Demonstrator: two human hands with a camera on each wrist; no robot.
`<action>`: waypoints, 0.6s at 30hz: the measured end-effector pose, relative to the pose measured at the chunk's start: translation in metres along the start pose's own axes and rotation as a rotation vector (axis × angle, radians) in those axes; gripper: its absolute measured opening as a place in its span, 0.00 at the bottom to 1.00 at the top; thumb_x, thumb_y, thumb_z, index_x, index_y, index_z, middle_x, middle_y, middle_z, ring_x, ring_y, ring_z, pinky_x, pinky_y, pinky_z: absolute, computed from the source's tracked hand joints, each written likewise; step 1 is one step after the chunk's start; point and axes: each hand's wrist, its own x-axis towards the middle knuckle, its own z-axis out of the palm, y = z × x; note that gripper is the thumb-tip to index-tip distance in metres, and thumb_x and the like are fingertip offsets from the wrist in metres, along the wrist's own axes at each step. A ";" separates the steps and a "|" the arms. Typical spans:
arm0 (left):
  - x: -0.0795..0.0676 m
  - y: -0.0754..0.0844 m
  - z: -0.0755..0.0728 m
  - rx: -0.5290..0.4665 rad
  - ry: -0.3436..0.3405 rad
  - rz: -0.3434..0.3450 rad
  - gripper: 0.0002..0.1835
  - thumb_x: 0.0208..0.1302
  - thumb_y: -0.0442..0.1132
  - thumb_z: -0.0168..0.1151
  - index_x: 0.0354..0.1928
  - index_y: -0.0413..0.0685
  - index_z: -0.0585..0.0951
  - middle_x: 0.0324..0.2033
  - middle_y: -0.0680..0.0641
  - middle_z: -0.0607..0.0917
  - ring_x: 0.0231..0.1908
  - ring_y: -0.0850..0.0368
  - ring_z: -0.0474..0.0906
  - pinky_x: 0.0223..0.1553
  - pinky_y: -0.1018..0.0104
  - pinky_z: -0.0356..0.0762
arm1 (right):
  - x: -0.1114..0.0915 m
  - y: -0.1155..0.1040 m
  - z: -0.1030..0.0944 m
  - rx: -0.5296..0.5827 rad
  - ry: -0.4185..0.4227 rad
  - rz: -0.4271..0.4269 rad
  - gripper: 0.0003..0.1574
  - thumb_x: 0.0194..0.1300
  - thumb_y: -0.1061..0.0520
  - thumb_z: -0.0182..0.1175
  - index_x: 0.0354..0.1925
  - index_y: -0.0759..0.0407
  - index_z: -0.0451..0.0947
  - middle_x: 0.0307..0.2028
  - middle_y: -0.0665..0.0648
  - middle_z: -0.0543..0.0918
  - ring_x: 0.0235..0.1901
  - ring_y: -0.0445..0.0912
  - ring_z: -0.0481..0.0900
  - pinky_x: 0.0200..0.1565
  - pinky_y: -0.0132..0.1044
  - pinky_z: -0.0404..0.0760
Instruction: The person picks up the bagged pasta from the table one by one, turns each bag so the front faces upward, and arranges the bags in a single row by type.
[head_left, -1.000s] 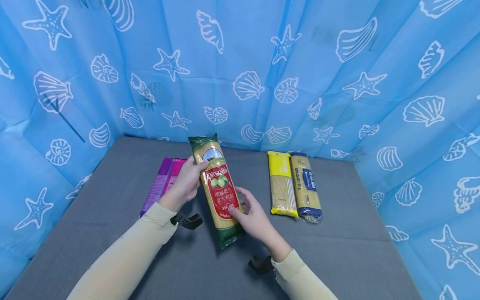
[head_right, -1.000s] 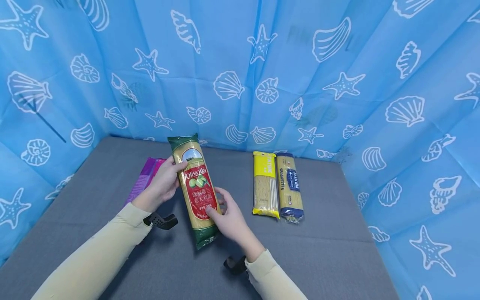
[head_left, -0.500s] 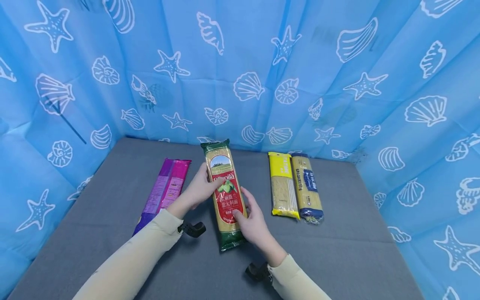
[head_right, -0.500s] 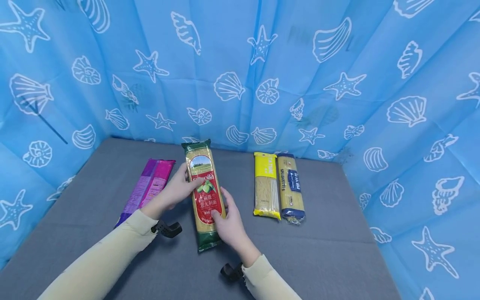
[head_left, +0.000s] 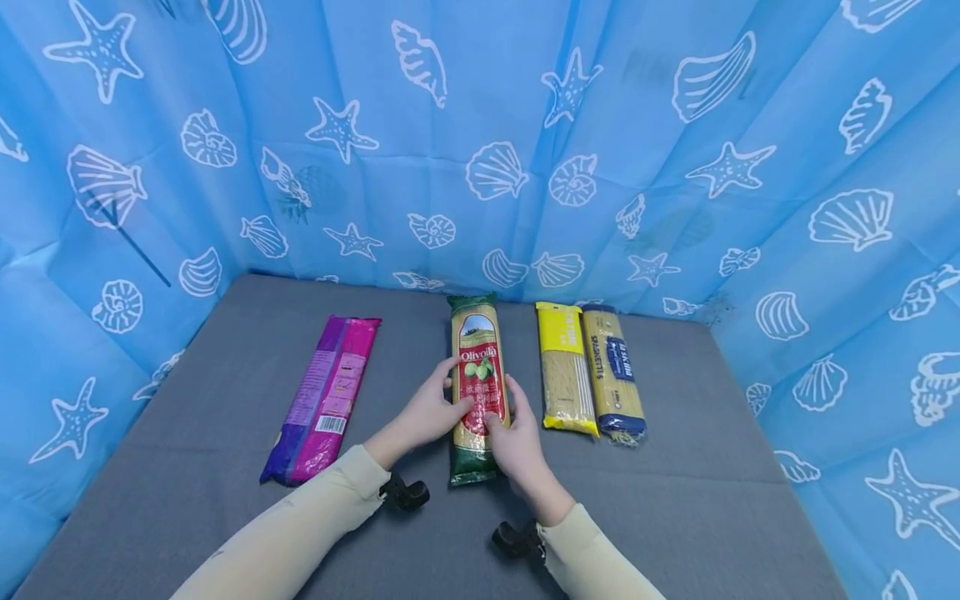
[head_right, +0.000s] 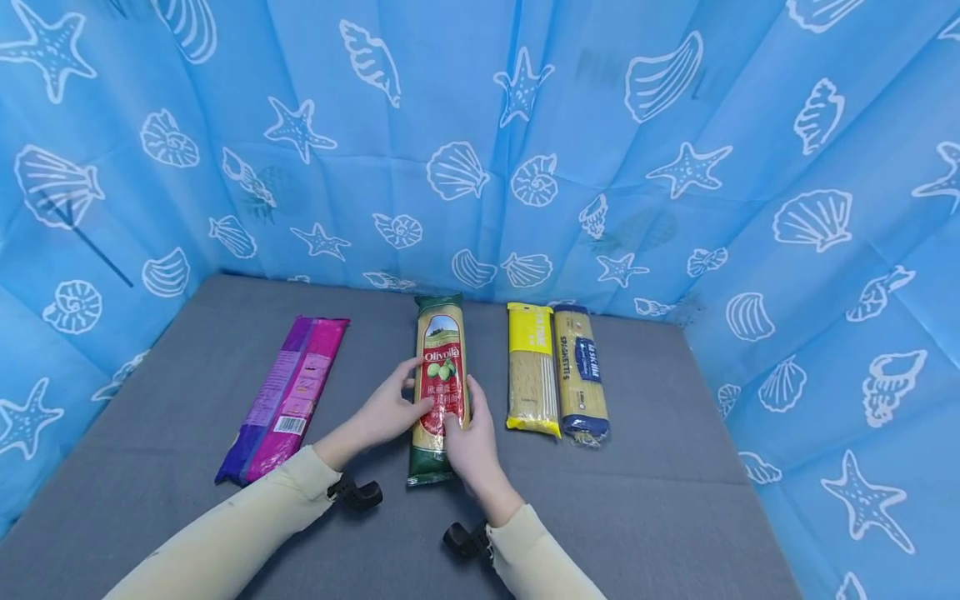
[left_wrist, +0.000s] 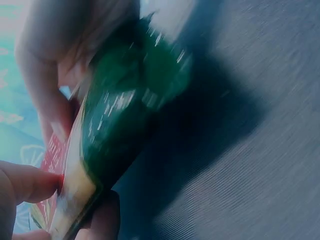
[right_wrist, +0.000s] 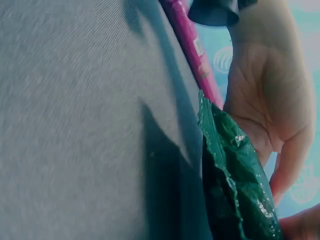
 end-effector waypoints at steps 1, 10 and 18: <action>0.000 -0.002 0.003 -0.006 -0.008 -0.006 0.40 0.66 0.36 0.61 0.75 0.47 0.52 0.57 0.33 0.71 0.27 0.55 0.82 0.33 0.62 0.81 | 0.001 0.001 -0.001 -0.001 0.007 0.010 0.41 0.72 0.65 0.50 0.76 0.52 0.45 0.55 0.68 0.71 0.41 0.53 0.80 0.37 0.42 0.82; -0.001 -0.011 0.027 -0.022 -0.059 0.000 0.36 0.66 0.38 0.62 0.72 0.42 0.58 0.58 0.36 0.74 0.33 0.57 0.82 0.36 0.64 0.81 | 0.016 0.005 -0.015 0.008 0.057 0.054 0.42 0.73 0.64 0.49 0.76 0.52 0.42 0.62 0.69 0.66 0.49 0.56 0.77 0.41 0.43 0.81; 0.009 -0.014 0.036 -0.040 -0.046 -0.001 0.37 0.63 0.40 0.66 0.71 0.43 0.62 0.62 0.40 0.72 0.47 0.53 0.78 0.44 0.63 0.79 | 0.033 0.006 -0.023 0.004 0.097 0.051 0.41 0.73 0.63 0.47 0.76 0.52 0.42 0.67 0.64 0.60 0.58 0.56 0.71 0.50 0.47 0.78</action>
